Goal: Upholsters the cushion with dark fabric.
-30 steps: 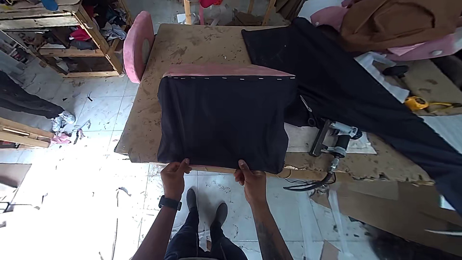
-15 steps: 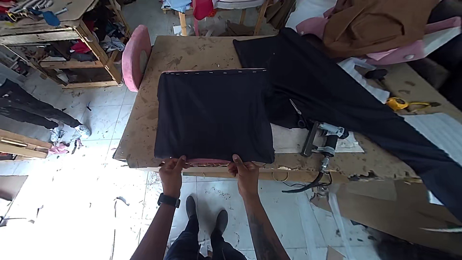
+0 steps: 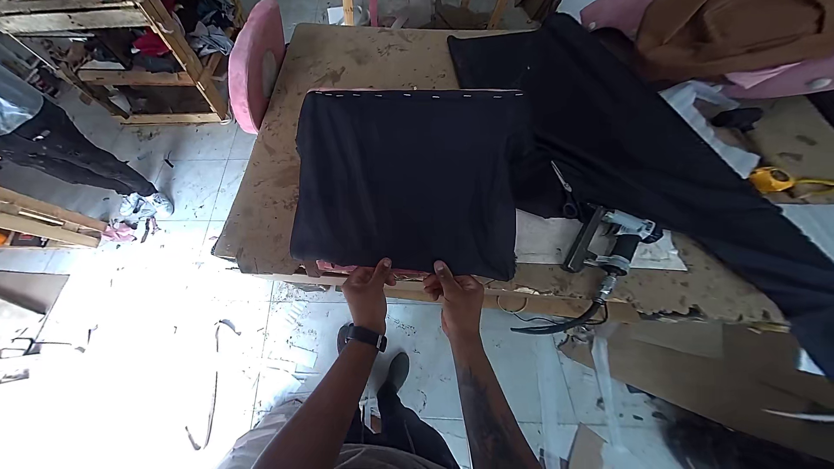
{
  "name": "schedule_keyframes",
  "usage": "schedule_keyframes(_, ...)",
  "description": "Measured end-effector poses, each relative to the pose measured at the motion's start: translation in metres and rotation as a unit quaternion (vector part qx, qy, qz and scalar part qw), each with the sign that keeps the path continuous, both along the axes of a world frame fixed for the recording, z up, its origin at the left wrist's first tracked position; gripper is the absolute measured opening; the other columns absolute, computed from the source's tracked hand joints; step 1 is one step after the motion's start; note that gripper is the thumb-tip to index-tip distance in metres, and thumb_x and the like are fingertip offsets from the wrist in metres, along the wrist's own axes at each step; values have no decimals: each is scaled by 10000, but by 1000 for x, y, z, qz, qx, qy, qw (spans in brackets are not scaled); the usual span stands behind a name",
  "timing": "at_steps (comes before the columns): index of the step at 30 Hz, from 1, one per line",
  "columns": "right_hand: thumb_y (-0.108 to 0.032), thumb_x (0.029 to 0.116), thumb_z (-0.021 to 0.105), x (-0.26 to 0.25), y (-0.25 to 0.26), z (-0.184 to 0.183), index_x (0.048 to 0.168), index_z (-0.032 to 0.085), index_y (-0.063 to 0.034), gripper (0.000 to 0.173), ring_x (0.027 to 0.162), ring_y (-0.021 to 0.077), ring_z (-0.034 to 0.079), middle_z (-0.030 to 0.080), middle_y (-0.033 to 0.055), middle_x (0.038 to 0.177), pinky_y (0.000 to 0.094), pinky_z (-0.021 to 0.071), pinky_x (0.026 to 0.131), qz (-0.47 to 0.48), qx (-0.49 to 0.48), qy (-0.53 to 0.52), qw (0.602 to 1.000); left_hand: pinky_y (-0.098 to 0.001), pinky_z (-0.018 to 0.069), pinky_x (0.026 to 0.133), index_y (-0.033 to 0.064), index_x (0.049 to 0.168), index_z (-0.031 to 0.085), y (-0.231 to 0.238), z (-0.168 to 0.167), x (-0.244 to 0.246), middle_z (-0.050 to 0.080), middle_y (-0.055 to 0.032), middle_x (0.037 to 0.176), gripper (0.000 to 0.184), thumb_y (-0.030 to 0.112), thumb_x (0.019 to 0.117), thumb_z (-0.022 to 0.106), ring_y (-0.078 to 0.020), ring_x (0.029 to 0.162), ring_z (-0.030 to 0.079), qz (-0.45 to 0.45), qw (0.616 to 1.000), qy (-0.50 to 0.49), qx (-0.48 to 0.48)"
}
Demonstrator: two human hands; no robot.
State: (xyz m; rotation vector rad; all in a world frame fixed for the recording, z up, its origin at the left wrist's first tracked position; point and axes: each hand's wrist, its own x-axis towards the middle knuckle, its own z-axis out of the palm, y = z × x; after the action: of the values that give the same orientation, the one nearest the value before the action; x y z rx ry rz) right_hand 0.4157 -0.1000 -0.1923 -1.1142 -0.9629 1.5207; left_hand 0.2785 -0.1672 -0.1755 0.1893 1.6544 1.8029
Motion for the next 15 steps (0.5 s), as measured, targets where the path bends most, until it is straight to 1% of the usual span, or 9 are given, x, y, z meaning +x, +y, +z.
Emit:
schedule_keyframes(4,-170,937,766,-1,-4,-4,865,717,31,219,529,236,665,710,176,698,340,576,491,-32,-9,-25,999,-308,491,509,13,792,680,-3,-13,10,677,-135,644,282,235,889,825,-180,517,597,23,999,0,26)
schedule_keyframes(6,-170,919,787,-2,-5,-7,805,688,22,244,490,217,630,683,155,645,324,546,460,-57,-1,-41,998,-320,523,531,18,799,665,-1,-18,16,672,-133,658,281,232,894,820,-190,536,616,32,999,-11,41)
schedule_keyframes(8,-165,911,795,-6,-9,-9,739,650,6,282,451,196,589,643,130,593,308,509,427,-82,8,-48,995,-326,548,564,23,822,681,2,-21,21,688,-130,687,262,234,897,818,-197,570,642,42,998,-14,40)
schedule_keyframes(10,-197,919,791,-13,-16,-9,716,632,-9,319,440,195,575,625,118,572,309,497,413,-90,8,-59,994,-334,570,601,31,834,686,4,-25,23,702,-121,713,245,230,905,810,-202,606,664,48,998,0,39)
schedule_keyframes(12,-269,942,769,-21,-24,-6,749,665,-9,339,466,205,610,659,118,606,320,523,428,-76,-14,-83,994,-350,591,633,35,833,685,5,-30,24,718,-121,744,236,222,910,806,-212,640,686,46,998,29,41)
schedule_keyframes(15,-315,960,743,-37,-33,0,811,713,2,351,504,211,639,714,139,686,313,518,441,-41,-56,-76,995,-342,557,625,19,814,674,6,-36,22,716,-134,757,225,174,896,815,-211,638,653,55,996,45,57)
